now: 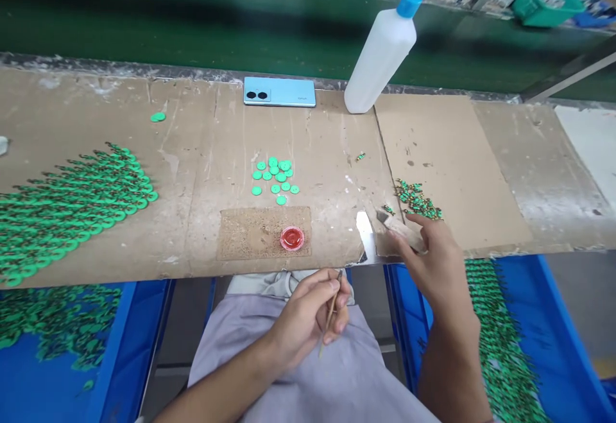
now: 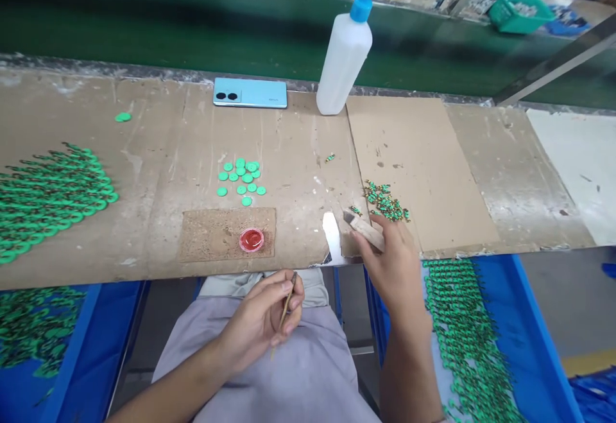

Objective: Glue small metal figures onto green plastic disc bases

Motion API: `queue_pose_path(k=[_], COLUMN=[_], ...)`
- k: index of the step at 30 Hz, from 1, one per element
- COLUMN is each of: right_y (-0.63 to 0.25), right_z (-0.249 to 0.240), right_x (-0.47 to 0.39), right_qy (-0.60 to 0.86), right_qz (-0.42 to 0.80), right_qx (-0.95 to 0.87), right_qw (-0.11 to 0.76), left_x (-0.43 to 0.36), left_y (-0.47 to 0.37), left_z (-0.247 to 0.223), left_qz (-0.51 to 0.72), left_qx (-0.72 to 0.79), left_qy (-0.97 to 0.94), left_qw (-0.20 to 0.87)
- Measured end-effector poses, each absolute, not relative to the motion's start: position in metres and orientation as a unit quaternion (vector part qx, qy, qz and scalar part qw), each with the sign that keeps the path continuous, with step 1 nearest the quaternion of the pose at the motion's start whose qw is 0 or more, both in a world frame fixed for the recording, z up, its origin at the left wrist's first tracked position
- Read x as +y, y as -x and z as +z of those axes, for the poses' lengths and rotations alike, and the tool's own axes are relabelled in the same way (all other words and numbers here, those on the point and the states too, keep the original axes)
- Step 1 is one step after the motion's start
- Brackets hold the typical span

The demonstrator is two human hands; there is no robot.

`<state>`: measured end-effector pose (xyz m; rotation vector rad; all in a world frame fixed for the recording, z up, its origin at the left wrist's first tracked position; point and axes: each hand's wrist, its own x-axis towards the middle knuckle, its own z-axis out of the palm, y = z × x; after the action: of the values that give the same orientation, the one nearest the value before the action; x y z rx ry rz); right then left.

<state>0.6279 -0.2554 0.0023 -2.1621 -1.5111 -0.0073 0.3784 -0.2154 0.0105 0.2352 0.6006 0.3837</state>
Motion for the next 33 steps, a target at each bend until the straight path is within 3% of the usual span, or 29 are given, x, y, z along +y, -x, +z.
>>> queue_pose_path(k=[4, 6, 8, 11, 14, 17, 20, 24, 29, 33], right_y=[-0.638, -0.641, -0.638, -0.62, -0.59, -0.56, -0.544, -0.545, -0.56, -0.567], right_z=[-0.004, -0.005, -0.003, 0.007, 0.015, 0.014, 0.006, -0.004, -0.012, -0.019], right_x=[-0.252, -0.252, -0.254, -0.258, -0.261, -0.269, -0.283, -0.296, -0.298, -0.301], right_qy=[0.772, 0.76, 0.759, 0.728, 0.572, 0.464, 0.455, 0.553, 0.697, 0.679], right_qz=[-0.047, -0.054, -0.035, 0.119, 0.407, 0.581, 0.629, 0.564, 0.27, 0.115], right_qx=[-0.614, -0.627, -0.61, -0.539, -0.406, -0.284, -0.204, -0.293, -0.566, -0.664], right_qw=[0.155, 0.164, 0.226, 0.407, 0.585, 0.605, 0.597, 0.539, 0.349, 0.293], left_x=[-0.214, -0.215, -0.215, -0.217, -0.22, -0.223, -0.223, -0.223, -0.224, -0.227], left_y=[-0.377, -0.376, -0.376, -0.376, -0.379, -0.384, -0.386, -0.385, -0.386, -0.394], left_z=[0.009, 0.008, 0.006, 0.002, -0.002, -0.006, -0.01, -0.014, -0.015, -0.016], left_qz=[0.179, 0.177, 0.177, 0.18, 0.178, 0.171, 0.174, 0.158, 0.148, 0.152], left_qx=[0.325, 0.332, 0.328, 0.318, 0.335, 0.344, 0.342, 0.354, 0.38, 0.387], left_qy=[-0.169, -0.202, -0.225, -0.249, -0.283, -0.294, -0.29, -0.299, -0.404, -0.524], left_qw=[0.913, 0.904, 0.9, 0.897, 0.881, 0.875, 0.877, 0.872, 0.819, 0.743])
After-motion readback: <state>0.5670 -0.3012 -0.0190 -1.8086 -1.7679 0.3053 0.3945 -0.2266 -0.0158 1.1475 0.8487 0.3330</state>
